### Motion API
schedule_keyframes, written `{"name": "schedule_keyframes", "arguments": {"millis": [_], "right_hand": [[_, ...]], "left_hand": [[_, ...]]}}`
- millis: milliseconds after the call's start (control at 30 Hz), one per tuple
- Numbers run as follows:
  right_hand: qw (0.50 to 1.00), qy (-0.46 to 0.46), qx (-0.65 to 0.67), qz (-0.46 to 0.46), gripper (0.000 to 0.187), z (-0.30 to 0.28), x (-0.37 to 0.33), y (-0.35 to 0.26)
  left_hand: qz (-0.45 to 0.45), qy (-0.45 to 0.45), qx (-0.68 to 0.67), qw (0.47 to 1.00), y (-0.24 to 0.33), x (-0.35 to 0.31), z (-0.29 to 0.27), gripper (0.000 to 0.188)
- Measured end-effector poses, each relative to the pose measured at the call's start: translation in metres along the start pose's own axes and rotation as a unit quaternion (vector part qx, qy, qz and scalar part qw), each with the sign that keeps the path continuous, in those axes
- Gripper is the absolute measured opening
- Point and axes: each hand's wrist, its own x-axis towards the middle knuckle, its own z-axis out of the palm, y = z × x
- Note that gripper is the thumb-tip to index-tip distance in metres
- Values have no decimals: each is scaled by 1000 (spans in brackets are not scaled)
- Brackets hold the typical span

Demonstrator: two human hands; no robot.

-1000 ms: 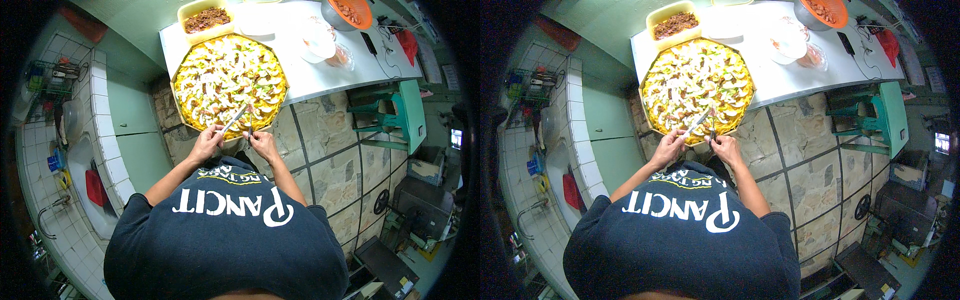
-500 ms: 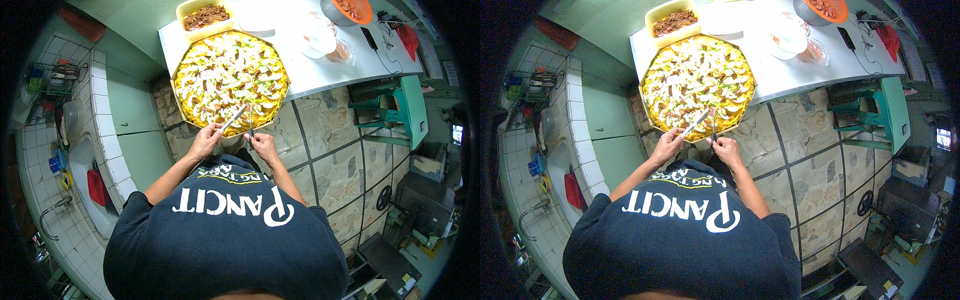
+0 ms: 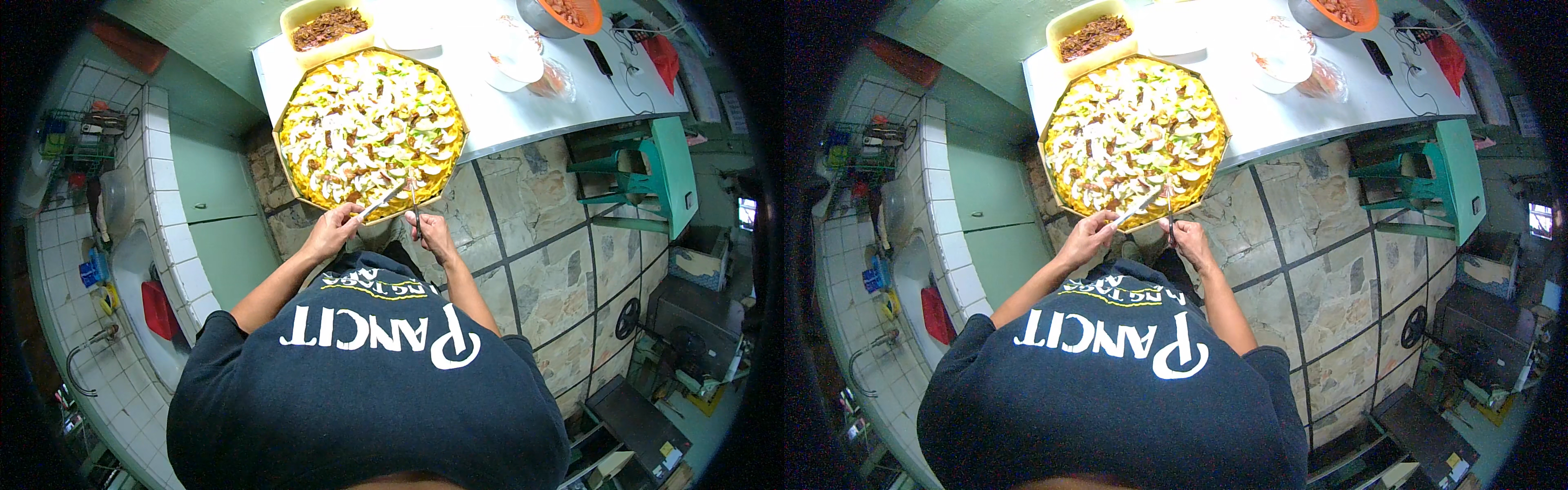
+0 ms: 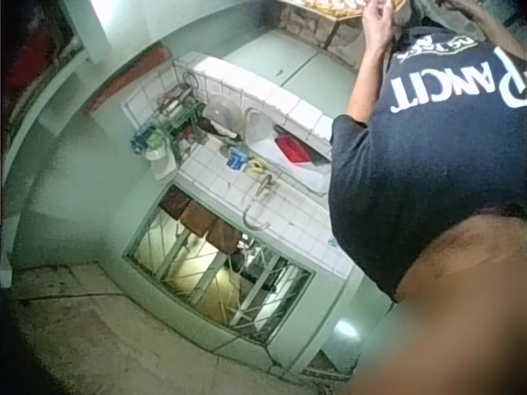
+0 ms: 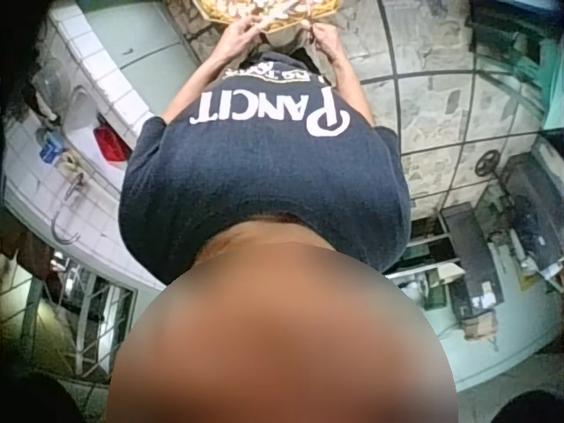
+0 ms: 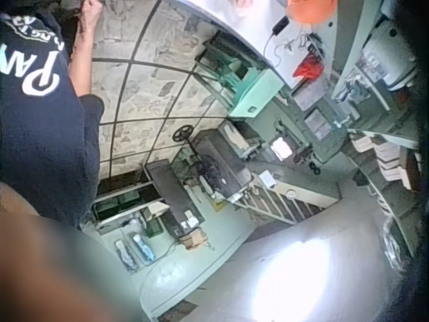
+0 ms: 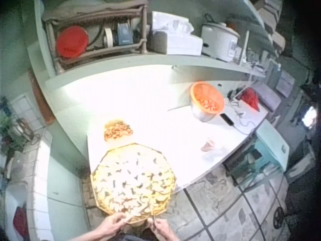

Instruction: The person assembles a large round tray of pancit by adding toppings with tongs, then wraps the tray in plastic and a branded cardboard cover. They secure the package with rubber bands and scissors, carry it to a counter, and hand it to a customer.

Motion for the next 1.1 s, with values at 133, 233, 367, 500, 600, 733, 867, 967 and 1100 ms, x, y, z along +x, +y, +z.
{"name": "schedule_keyframes", "arguments": {"millis": [133, 233, 367, 500, 600, 733, 867, 967, 1100], "right_hand": [[999, -14, 12, -51, 41, -4, 8, 13], [999, -27, -6, -46, 40, -6, 9, 11], [999, -30, 0, -35, 43, -9, 9, 7], [947, 44, -285, -138, 46, -12, 4, -3], [817, 121, -517, -223, 45, -1, -21, -31], [772, 144, -575, -231, 43, 2, -16, -16], [793, 127, -550, -229, 41, 4, -16, -19], [944, 54, -303, -120, 35, -12, -5, -17], [966, 123, -65, -217, 37, -49, -5, -26]], "left_hand": [[1, 16, 6, 1000, 0, 0, -1, 28], [-4, 25, 6, 1000, -9, 0, -2, 28], [-3, 25, 7, 1000, -9, -6, -7, 29], [13, 49, 2, 999, -3, -13, -8, 28], [10, 71, 26, 997, 7, -15, -7, 27], [13, 85, 47, 995, 19, -16, -6, 26], [5, 86, 34, 996, 17, -15, -6, 26], [27, 72, -11, 997, 28, -10, 0, 26], [58, 67, 68, 994, 57, 12, -3, 27]]}}
